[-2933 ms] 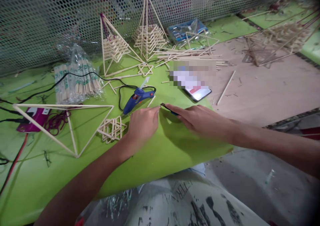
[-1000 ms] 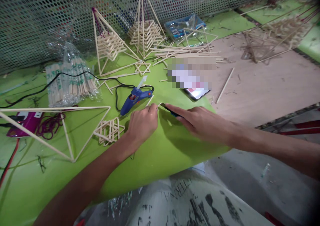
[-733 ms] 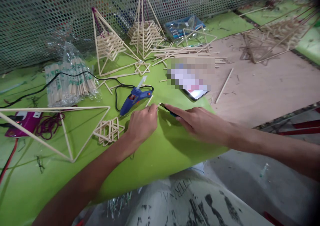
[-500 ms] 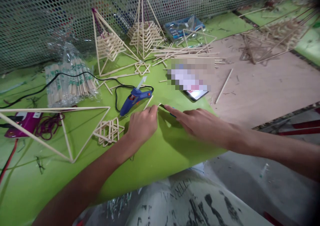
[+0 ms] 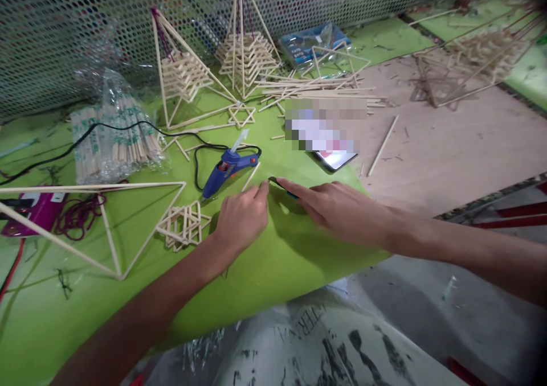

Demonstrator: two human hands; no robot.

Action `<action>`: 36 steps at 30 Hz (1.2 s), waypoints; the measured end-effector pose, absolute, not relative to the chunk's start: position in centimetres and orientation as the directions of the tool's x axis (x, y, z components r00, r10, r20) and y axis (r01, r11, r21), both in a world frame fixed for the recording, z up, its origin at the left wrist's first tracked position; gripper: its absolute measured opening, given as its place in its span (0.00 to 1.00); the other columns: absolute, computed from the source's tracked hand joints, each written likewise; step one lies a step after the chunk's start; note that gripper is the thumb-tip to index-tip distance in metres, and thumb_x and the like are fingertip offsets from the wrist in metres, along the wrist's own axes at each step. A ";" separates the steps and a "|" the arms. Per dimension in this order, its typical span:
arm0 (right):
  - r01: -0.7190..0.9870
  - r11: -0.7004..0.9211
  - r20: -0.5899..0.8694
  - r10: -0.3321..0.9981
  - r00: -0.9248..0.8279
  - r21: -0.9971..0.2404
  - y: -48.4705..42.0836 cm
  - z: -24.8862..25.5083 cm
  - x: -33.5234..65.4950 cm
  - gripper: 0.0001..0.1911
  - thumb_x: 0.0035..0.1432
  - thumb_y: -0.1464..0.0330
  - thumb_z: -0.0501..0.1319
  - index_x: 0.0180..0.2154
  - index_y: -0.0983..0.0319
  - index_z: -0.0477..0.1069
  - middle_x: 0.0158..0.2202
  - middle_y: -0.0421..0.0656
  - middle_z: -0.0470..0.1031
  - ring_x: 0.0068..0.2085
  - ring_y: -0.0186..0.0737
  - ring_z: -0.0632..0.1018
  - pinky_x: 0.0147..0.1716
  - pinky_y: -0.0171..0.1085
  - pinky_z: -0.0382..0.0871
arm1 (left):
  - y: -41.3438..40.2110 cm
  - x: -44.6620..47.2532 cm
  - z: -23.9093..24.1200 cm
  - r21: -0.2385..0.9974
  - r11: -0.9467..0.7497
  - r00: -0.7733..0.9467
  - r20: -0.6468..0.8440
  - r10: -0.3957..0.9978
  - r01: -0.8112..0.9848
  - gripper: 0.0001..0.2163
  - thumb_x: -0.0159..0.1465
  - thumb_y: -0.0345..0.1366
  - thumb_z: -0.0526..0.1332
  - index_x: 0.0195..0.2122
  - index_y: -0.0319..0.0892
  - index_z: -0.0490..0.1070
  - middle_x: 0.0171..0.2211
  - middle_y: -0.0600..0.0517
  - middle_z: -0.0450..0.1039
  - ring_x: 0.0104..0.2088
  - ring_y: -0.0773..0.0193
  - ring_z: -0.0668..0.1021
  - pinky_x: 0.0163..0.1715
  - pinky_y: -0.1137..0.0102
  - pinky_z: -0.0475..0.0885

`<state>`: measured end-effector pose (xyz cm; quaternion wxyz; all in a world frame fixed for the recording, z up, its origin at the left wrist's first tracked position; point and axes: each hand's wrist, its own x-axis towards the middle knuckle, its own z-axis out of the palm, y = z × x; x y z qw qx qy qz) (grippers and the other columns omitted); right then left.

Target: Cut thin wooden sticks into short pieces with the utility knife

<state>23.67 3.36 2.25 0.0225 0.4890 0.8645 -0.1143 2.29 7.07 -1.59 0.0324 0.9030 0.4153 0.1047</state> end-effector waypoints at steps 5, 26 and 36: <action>0.852 0.499 -0.180 0.834 -0.521 -0.157 3.8 2.4 23.2 0.36 0.59 0.73 0.48 0.69 0.67 0.46 0.24 0.45 0.73 0.21 0.37 0.65 0.23 0.38 0.48 | 7.0 2.3 -1.5 0.121 -0.649 0.632 0.154 0.760 0.751 0.18 0.67 0.27 0.50 0.55 0.33 0.71 0.36 0.44 0.80 0.26 0.64 0.79 0.24 0.70 0.74; 0.855 0.513 -0.214 0.829 -0.517 -0.081 3.9 2.5 22.4 0.40 0.54 0.76 0.48 0.69 0.68 0.43 0.25 0.45 0.73 0.22 0.36 0.64 0.25 0.39 0.45 | 7.0 2.4 -1.5 0.072 -0.646 0.630 0.161 0.759 0.760 0.17 0.68 0.28 0.50 0.54 0.33 0.71 0.33 0.45 0.80 0.26 0.62 0.79 0.24 0.68 0.74; 0.837 0.540 -0.172 0.819 -0.547 -0.087 4.5 2.5 22.9 0.38 0.57 0.76 0.48 0.69 0.66 0.44 0.25 0.43 0.73 0.23 0.36 0.67 0.25 0.38 0.47 | 7.0 2.4 -1.4 0.095 -0.640 0.626 0.143 0.767 0.762 0.17 0.69 0.28 0.49 0.54 0.33 0.72 0.34 0.44 0.80 0.26 0.63 0.79 0.25 0.68 0.75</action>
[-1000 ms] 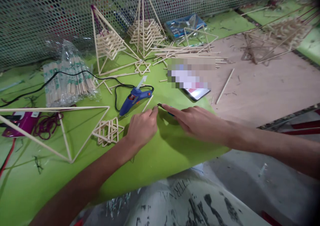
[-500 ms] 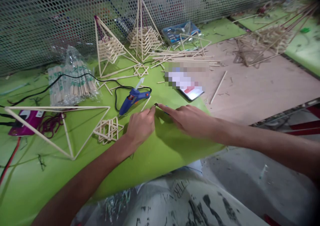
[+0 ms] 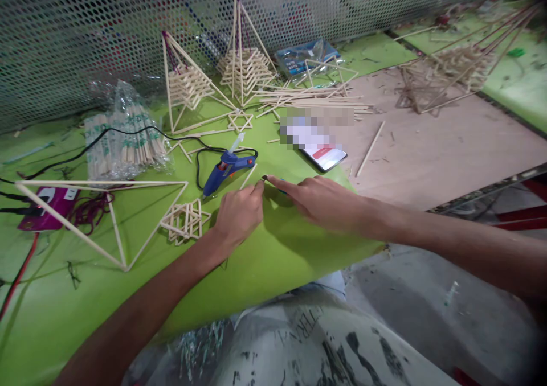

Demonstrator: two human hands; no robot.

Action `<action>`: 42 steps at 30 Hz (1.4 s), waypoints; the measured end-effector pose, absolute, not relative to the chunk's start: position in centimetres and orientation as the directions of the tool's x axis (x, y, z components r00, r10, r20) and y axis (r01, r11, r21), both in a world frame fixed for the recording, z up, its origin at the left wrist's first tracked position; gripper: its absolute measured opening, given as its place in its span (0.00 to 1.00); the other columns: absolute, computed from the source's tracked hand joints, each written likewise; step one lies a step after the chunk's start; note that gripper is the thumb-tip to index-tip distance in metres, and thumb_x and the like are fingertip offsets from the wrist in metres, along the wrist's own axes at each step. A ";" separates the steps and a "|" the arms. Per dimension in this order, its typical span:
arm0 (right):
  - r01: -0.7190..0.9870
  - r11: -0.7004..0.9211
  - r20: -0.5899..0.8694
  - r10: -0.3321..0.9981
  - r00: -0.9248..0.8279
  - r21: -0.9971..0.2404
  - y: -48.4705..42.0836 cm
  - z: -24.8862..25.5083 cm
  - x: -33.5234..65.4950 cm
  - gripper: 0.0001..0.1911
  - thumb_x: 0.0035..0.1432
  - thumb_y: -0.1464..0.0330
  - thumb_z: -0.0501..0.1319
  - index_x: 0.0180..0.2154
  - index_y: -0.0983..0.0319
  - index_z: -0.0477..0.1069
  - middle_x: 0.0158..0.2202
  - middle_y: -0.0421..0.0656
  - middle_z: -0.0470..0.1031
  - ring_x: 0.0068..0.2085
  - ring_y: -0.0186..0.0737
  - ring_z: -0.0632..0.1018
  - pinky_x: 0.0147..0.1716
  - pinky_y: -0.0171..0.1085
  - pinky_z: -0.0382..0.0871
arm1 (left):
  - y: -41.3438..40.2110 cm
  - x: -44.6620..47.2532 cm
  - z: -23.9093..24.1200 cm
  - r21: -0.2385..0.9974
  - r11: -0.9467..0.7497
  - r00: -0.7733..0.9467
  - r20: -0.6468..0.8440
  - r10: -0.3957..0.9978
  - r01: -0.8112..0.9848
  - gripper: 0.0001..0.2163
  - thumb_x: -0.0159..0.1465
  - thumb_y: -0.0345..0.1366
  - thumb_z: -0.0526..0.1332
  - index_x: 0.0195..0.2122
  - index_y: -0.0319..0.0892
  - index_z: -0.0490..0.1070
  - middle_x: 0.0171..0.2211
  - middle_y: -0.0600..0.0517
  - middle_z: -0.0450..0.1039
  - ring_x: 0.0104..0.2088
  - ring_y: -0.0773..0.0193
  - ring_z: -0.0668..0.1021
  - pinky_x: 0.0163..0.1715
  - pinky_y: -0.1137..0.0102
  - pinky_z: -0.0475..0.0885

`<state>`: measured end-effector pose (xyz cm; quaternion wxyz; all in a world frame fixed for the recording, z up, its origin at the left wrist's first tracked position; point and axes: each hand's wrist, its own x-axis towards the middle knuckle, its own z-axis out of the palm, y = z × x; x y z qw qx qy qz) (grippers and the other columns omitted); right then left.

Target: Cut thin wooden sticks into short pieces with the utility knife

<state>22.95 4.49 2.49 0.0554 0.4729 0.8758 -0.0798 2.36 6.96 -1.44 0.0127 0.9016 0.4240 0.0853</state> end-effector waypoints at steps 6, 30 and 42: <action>0.829 0.551 -0.160 0.813 -0.559 -0.095 4.7 2.6 23.4 0.35 0.61 0.74 0.47 0.69 0.65 0.46 0.25 0.44 0.73 0.22 0.36 0.66 0.24 0.38 0.48 | 6.9 2.4 -1.6 0.053 -0.651 0.641 0.135 0.756 0.757 0.18 0.68 0.26 0.49 0.56 0.33 0.69 0.35 0.43 0.80 0.27 0.63 0.80 0.25 0.69 0.75; 0.831 0.534 -0.208 0.805 -0.556 -0.157 5.6 4.5 23.5 0.29 0.65 0.70 0.45 0.67 0.61 0.53 0.21 0.42 0.69 0.20 0.34 0.63 0.23 0.36 0.45 | 6.7 2.9 -0.9 0.020 -0.691 0.691 -0.007 0.723 0.723 0.20 0.67 0.24 0.48 0.60 0.28 0.65 0.36 0.38 0.79 0.31 0.58 0.81 0.28 0.64 0.78; 0.830 0.533 -0.192 0.808 -0.557 -0.163 5.7 4.3 23.5 0.30 0.64 0.72 0.47 0.67 0.61 0.54 0.20 0.40 0.68 0.20 0.32 0.61 0.23 0.34 0.46 | 6.7 3.0 -1.0 0.021 -0.688 0.688 0.012 0.725 0.725 0.20 0.67 0.25 0.50 0.59 0.27 0.65 0.37 0.38 0.79 0.30 0.57 0.81 0.28 0.65 0.78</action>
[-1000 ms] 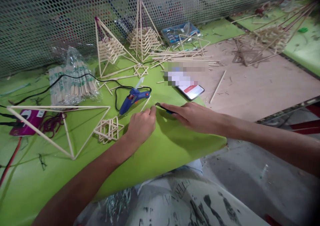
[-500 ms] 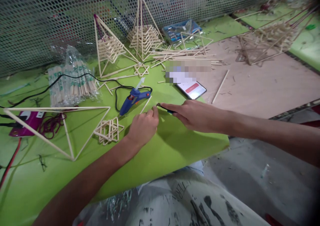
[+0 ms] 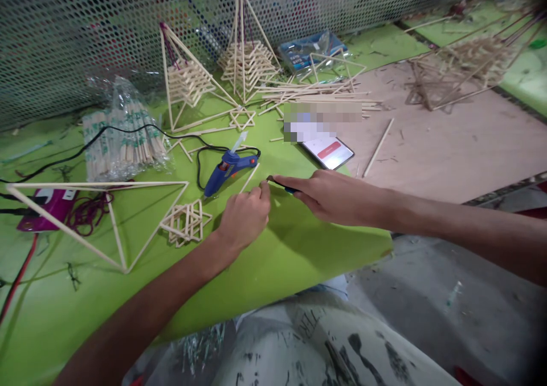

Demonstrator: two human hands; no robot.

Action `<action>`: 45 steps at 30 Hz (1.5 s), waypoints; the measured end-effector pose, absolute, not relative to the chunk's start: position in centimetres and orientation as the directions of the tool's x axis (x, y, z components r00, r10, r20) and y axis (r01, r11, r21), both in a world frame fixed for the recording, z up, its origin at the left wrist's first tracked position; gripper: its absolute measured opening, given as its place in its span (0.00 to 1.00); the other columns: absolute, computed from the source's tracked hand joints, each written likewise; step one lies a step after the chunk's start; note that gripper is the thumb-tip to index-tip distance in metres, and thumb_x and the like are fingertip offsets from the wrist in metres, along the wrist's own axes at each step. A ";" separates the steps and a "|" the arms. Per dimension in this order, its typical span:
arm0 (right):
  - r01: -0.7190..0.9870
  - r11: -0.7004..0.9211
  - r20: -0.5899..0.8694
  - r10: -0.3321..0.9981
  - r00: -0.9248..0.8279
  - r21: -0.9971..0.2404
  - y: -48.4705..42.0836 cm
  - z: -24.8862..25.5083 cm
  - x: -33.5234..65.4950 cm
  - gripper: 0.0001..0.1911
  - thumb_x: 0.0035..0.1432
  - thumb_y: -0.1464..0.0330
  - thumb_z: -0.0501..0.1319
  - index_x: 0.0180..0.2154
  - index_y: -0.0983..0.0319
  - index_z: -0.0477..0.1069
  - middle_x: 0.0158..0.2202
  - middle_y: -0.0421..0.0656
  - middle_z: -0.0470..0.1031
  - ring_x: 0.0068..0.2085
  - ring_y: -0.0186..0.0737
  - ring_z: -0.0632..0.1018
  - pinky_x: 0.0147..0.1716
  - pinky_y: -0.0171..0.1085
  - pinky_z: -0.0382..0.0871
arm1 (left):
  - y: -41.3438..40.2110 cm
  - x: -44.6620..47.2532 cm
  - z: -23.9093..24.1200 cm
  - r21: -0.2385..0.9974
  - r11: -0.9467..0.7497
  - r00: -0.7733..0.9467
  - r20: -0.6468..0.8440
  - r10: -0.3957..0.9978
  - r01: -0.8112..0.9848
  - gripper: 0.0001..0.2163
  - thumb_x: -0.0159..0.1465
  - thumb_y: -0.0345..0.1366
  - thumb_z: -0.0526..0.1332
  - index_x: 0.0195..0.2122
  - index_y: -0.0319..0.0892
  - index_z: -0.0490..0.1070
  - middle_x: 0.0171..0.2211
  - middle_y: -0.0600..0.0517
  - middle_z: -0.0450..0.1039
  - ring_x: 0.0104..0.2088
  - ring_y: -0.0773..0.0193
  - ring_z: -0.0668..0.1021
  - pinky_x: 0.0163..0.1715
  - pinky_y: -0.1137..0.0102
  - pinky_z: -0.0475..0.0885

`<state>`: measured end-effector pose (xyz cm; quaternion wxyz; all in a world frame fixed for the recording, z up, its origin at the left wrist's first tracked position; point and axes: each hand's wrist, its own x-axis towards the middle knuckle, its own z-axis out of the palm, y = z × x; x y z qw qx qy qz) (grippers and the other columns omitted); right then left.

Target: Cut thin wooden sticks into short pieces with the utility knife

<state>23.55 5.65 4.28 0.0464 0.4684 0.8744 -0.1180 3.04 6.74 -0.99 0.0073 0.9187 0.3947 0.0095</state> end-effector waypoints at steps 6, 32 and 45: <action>0.820 0.553 -0.150 0.807 -0.571 -0.150 5.3 3.5 23.7 0.31 0.62 0.72 0.47 0.67 0.63 0.53 0.20 0.39 0.67 0.19 0.32 0.59 0.23 0.36 0.46 | 6.7 3.1 -0.8 0.038 -0.682 0.682 0.012 0.732 0.731 0.20 0.67 0.24 0.48 0.59 0.29 0.66 0.38 0.38 0.79 0.30 0.59 0.81 0.28 0.66 0.78; 0.833 0.546 -0.180 0.814 -0.552 -0.090 4.4 2.3 23.0 0.39 0.54 0.75 0.48 0.68 0.68 0.47 0.24 0.44 0.72 0.21 0.36 0.64 0.23 0.38 0.46 | 6.6 3.1 -0.8 0.005 -0.658 0.658 0.034 0.752 0.753 0.19 0.68 0.27 0.50 0.58 0.30 0.67 0.37 0.41 0.79 0.31 0.59 0.81 0.30 0.66 0.78; 0.807 0.586 -0.131 0.796 -0.591 -0.075 5.4 2.1 22.5 0.42 0.52 0.76 0.51 0.68 0.67 0.46 0.26 0.44 0.74 0.22 0.35 0.65 0.24 0.38 0.46 | 6.7 3.0 -0.8 0.033 -0.654 0.654 0.007 0.757 0.756 0.19 0.67 0.27 0.52 0.57 0.30 0.67 0.36 0.40 0.78 0.31 0.59 0.80 0.30 0.66 0.77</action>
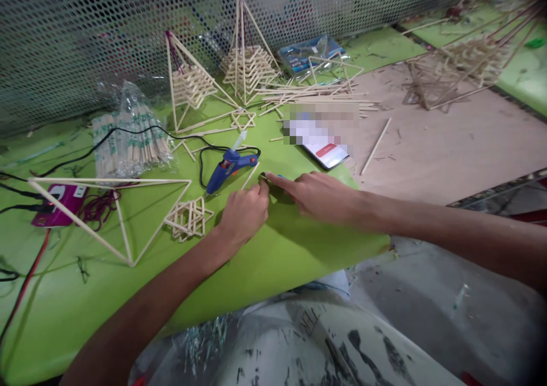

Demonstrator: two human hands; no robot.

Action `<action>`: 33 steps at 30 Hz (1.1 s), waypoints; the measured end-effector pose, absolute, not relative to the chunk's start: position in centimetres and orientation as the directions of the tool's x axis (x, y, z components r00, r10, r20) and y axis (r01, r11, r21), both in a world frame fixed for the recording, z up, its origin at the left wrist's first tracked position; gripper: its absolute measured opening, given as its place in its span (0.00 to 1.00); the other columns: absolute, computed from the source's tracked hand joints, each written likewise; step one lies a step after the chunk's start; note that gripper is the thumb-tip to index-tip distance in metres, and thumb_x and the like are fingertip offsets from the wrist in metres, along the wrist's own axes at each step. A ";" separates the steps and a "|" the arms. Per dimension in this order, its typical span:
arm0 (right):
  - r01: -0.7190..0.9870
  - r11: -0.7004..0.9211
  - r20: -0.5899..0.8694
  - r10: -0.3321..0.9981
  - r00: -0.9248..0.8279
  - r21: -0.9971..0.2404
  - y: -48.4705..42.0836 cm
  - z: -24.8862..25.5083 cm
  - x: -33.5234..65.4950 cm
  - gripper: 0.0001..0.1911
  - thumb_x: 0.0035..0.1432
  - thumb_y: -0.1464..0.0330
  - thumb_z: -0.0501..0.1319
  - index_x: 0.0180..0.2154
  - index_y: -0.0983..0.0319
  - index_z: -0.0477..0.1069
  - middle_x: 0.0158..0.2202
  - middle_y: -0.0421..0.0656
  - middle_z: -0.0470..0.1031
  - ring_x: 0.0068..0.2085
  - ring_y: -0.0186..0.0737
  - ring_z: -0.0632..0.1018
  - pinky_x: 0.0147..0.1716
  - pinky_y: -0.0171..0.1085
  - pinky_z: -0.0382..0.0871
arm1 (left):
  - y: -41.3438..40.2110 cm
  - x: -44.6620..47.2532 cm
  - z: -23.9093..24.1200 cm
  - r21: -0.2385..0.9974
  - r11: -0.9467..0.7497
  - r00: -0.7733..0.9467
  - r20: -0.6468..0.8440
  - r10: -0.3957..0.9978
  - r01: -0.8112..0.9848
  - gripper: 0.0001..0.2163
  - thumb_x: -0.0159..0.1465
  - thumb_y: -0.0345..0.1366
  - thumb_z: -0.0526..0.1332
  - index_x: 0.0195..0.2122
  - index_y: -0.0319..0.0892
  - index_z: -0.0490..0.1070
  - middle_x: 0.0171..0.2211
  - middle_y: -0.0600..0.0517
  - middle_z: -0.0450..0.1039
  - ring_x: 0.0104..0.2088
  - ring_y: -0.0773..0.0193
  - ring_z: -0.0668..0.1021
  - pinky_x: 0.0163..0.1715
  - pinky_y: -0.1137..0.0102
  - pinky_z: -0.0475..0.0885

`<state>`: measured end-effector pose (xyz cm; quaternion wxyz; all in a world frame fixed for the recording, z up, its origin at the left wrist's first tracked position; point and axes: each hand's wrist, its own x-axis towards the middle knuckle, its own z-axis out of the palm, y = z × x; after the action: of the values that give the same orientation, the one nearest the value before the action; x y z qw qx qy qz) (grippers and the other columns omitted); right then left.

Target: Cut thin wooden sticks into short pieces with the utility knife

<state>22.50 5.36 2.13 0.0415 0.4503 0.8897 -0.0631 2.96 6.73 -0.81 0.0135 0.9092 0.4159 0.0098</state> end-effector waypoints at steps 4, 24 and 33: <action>0.809 0.584 -0.111 0.801 -0.588 -0.070 5.2 1.8 22.6 0.41 0.53 0.76 0.51 0.69 0.67 0.44 0.26 0.44 0.74 0.22 0.36 0.65 0.24 0.38 0.45 | 6.7 2.8 -0.9 0.017 -0.646 0.646 0.017 0.763 0.763 0.19 0.67 0.26 0.50 0.58 0.29 0.66 0.37 0.40 0.78 0.32 0.58 0.81 0.31 0.65 0.77; 0.871 0.458 -0.087 0.889 -0.449 0.179 3.3 2.0 25.6 0.36 0.64 0.73 0.47 0.70 0.59 0.39 0.28 0.45 0.75 0.18 0.34 0.65 0.22 0.38 0.42 | 6.2 0.6 -0.9 0.035 -0.682 0.607 0.425 0.671 0.730 0.13 0.68 0.28 0.53 0.50 0.37 0.72 0.37 0.45 0.81 0.31 0.62 0.81 0.27 0.71 0.72; 0.782 0.510 0.173 0.787 -0.592 0.359 6.9 1.6 22.1 0.24 0.70 0.65 0.46 0.59 0.73 0.62 0.36 0.53 0.75 0.33 0.45 0.73 0.29 0.41 0.55 | 5.5 -1.1 0.8 0.013 -0.713 0.579 0.573 0.580 0.701 0.07 0.65 0.29 0.59 0.44 0.39 0.70 0.33 0.50 0.78 0.30 0.63 0.77 0.33 0.68 0.69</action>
<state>22.08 6.91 1.59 0.0063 0.4514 0.8688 0.2033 -1.09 5.45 0.82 -0.1083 0.8819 0.3631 0.2804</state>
